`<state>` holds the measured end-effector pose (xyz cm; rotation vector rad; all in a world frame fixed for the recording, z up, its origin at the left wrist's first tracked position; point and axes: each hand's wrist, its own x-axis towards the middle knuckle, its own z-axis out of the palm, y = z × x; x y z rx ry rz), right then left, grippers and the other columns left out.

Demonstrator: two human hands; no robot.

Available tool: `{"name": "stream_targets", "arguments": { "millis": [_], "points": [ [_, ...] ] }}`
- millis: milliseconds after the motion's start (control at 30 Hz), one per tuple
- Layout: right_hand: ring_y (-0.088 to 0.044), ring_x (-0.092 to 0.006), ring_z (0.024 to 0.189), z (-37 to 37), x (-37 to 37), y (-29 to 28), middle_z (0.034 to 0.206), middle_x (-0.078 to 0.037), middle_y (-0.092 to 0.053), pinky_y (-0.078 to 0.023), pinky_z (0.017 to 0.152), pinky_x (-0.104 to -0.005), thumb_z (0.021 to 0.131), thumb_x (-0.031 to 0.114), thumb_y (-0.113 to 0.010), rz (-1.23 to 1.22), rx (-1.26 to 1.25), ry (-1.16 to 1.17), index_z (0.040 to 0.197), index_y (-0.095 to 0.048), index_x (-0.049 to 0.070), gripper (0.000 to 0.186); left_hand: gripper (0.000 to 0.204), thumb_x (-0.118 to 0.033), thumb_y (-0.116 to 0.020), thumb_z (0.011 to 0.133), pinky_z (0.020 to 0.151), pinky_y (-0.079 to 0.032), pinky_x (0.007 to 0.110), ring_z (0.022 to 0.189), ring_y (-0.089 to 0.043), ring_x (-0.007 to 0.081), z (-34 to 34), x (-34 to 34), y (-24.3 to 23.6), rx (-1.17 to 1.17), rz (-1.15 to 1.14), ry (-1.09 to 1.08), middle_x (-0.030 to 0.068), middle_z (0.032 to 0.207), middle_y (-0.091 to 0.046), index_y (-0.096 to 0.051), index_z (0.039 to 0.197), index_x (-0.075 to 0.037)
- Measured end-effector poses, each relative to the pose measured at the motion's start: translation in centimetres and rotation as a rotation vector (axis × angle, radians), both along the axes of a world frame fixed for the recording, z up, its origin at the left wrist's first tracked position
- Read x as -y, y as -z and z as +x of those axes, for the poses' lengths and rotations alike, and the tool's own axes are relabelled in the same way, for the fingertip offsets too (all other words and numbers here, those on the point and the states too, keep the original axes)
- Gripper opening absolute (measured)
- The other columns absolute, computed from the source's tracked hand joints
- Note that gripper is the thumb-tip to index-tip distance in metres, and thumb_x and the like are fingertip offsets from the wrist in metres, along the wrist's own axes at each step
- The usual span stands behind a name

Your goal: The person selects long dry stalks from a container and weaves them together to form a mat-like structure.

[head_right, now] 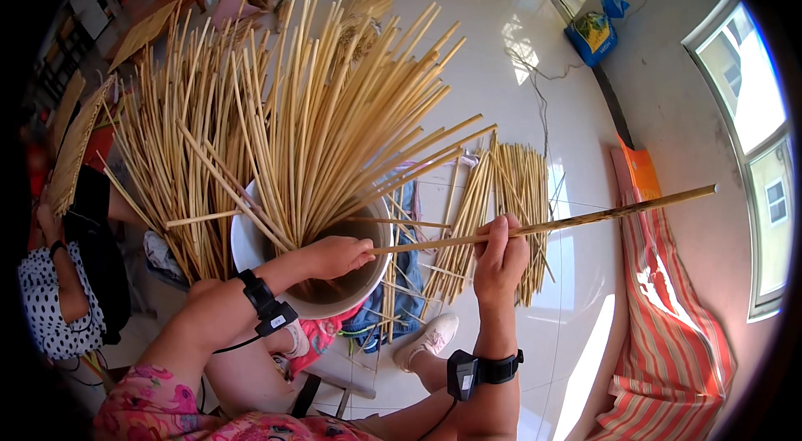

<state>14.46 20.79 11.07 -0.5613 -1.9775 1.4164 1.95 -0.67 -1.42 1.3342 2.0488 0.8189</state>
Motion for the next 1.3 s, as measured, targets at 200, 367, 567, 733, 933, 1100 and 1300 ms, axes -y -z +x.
{"name": "stream_targets", "arguments": {
  "millis": [200, 367, 567, 733, 933, 1100, 1300],
  "points": [
    [-0.036, -0.0046, 0.045, 0.5, -0.1, -0.9, 0.053, 0.001, -0.042, -0.027, 0.041, -0.0213, 0.099, 0.019, -0.037, 0.001, -0.016, 0.023, 0.069, -0.048, 0.004, 0.036, 0.023, -0.022, -0.051, 0.09, 0.07, -0.048, 0.046, 0.08, -0.061, 0.0391, -1.1, 2.0, 5.2, -0.103, -0.287, -0.015, 0.0209, 0.082, -0.063, -0.06, 0.098, -0.003],
    [-0.037, -0.0048, 0.045, 0.6, 0.4, -0.9, 0.054, 0.0, -0.043, -0.028, 0.042, -0.0214, 0.099, 0.018, -0.038, 0.088, 0.037, -0.115, 0.072, -0.049, 0.003, 0.033, 0.042, -0.016, -0.056, 0.085, 0.083, -0.048, 0.044, 0.092, -0.061, 0.04, -2.3, 3.3, 7.7, -0.227, -0.676, 0.039, 0.0242, 0.109, -0.058, -0.049, 0.121, 0.004],
    [-0.053, -0.0258, 0.064, -0.2, 3.3, 0.2, 0.07, -0.013, -0.054, -0.043, 0.06, -0.0362, 0.094, 0.015, -0.051, 0.255, 0.342, -0.45, 0.087, -0.051, 0.0, 0.017, 0.064, -0.015, -0.055, 0.085, 0.091, -0.045, 0.042, 0.103, -0.057, 0.0409, -1.5, 2.8, 7.8, -0.146, -0.519, -0.123, 0.0261, 0.135, -0.04, -0.027, 0.14, 0.002],
    [-0.056, -0.0245, 0.067, -1.1, 3.7, 2.2, 0.072, -0.014, -0.055, -0.044, 0.063, -0.0335, 0.094, 0.015, -0.051, 0.083, 0.438, -0.706, 0.091, -0.053, -0.002, 0.018, 0.044, -0.017, -0.053, 0.088, 0.094, -0.042, 0.04, 0.105, -0.056, 0.0387, -2.3, 2.9, 7.2, -0.043, -0.102, 0.156, 0.0227, 0.126, -0.05, -0.047, 0.129, -0.001],
    [-0.046, -0.0068, 0.052, 0.0, -2.4, -0.2, 0.063, -0.001, -0.051, -0.039, 0.048, -0.0191, 0.095, 0.017, -0.049, -0.311, 0.085, -0.059, 0.089, -0.052, 0.002, 0.016, 0.025, -0.016, -0.054, 0.091, 0.078, -0.047, 0.032, 0.087, -0.062, 0.0242, -2.8, 1.6, 0.7, 0.429, -0.067, 0.071, 0.0112, 0.085, -0.066, -0.062, 0.11, -0.002],
    [-0.04, -0.0037, 0.046, 0.4, -3.9, -0.3, 0.058, 0.001, -0.048, -0.03, 0.041, -0.0176, 0.097, 0.023, -0.045, -0.34, -0.022, 0.233, 0.083, -0.048, 0.008, 0.021, 0.026, -0.026, -0.052, 0.094, 0.062, -0.044, 0.031, 0.064, -0.054, 0.0144, -2.2, 1.2, -2.4, 0.45, 0.129, -0.038, 0.0045, 0.072, -0.059, -0.064, 0.098, -0.003],
    [-0.04, -0.006, 0.043, 0.1, -3.0, 0.4, 0.056, 0.0, -0.048, -0.03, 0.04, -0.019, 0.099, 0.025, -0.044, -0.321, -0.016, 0.125, 0.082, -0.046, 0.008, 0.024, 0.032, -0.031, -0.053, 0.094, 0.057, -0.041, 0.037, 0.059, -0.052, 0.0298, -1.5, 0.8, -2.6, 0.117, 0.129, -0.056, 0.0162, 0.067, -0.054, -0.056, 0.081, -0.002]
  ]
}}
